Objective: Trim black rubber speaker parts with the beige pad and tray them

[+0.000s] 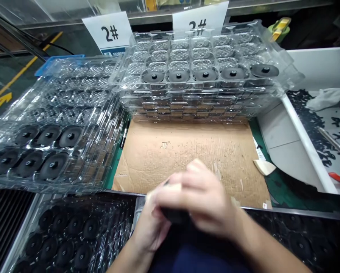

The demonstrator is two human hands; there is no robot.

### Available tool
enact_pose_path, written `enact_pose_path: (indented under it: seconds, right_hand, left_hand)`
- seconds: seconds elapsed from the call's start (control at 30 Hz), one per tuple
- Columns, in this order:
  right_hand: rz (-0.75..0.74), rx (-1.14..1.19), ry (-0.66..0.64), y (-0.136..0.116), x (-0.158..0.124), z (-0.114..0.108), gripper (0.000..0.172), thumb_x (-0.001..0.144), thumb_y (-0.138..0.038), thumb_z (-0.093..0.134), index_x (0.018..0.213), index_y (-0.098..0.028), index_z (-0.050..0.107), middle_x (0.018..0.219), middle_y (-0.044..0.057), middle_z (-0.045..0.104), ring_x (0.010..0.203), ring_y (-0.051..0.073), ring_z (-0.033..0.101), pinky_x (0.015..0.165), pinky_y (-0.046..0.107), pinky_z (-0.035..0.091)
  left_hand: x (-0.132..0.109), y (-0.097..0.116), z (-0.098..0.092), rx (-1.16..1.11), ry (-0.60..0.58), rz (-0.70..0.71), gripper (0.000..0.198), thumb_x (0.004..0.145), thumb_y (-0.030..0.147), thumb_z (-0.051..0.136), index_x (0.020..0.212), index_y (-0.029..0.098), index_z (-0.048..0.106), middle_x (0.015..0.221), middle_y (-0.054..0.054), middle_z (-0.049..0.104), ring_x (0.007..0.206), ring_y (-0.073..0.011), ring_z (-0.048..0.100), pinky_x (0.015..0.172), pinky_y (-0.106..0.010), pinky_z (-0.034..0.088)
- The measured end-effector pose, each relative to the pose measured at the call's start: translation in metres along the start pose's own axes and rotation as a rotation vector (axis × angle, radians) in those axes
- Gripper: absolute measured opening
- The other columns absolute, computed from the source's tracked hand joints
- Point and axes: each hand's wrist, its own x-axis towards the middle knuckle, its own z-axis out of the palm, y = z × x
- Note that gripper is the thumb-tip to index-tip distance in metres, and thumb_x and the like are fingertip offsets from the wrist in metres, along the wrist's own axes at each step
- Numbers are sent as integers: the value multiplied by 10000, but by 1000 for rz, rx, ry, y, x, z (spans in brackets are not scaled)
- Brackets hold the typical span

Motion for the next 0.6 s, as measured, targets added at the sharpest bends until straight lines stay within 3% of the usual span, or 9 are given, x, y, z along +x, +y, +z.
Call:
enact_pose_path:
  seconds: [0.13, 0.27, 0.33, 0.4, 0.5, 0.53, 0.6]
  right_hand:
    - [445, -32, 22, 34, -29, 10, 246, 902, -178, 432, 1048, -264, 610, 916, 0, 647, 820, 142, 544, 725, 290, 381]
    - [503, -58, -54, 56, -72, 38, 262, 877, -150, 454, 1051, -265, 614, 844, 3, 653, 744, 149, 544, 685, 290, 402]
    - [510, -80, -72, 57, -79, 44, 259, 858, -133, 471, 1010, -260, 636, 773, 2, 643, 702, 156, 526, 664, 297, 393]
    - [530, -88, -53, 47, -69, 39, 256, 866, -148, 471, 1038, -263, 622, 810, 3, 641, 729, 158, 527, 674, 299, 399]
    - [556, -10, 98, 16, -37, 20, 282, 892, -184, 457, 1149, -262, 543, 987, 8, 620, 784, 133, 544, 683, 264, 425]
    - [521, 41, 140, 4, -26, 13, 297, 892, -181, 456, 1173, -250, 521, 1033, 13, 608, 815, 128, 550, 703, 256, 433]
    - [409, 150, 88, -16, -9, 4, 305, 889, -162, 445, 1184, -206, 511, 1034, 27, 607, 854, 130, 556, 749, 252, 441]
  left_hand:
    - [-3, 5, 0, -68, 16, 72, 639, 476, 452, 790, 1069, 287, 618, 1058, -4, 667, 876, -205, 648, 736, -245, 517]
    - [-6, 9, -1, -139, 1, 84, 603, 535, 452, 761, 1091, 278, 604, 1025, -22, 678, 877, -206, 651, 762, -257, 521]
    - [-7, 9, 0, -140, 1, 77, 597, 527, 435, 771, 1081, 279, 611, 1035, -19, 675, 898, -214, 648, 814, -281, 510]
    - [-8, 8, 1, -138, 8, 67, 605, 520, 416, 783, 1086, 291, 609, 1081, -19, 661, 926, -229, 641, 836, -306, 506]
    - [-8, 6, 3, -141, 13, 82, 589, 542, 370, 788, 1097, 296, 604, 1125, -17, 645, 973, -219, 622, 844, -286, 501]
    - [-8, 6, 3, -147, 7, 87, 554, 567, 353, 779, 1090, 288, 608, 1127, -14, 645, 994, -205, 612, 849, -263, 495]
    - [-8, 7, 2, -168, -6, 83, 454, 630, 334, 744, 1063, 274, 622, 1121, -9, 649, 1031, -181, 592, 873, -235, 477]
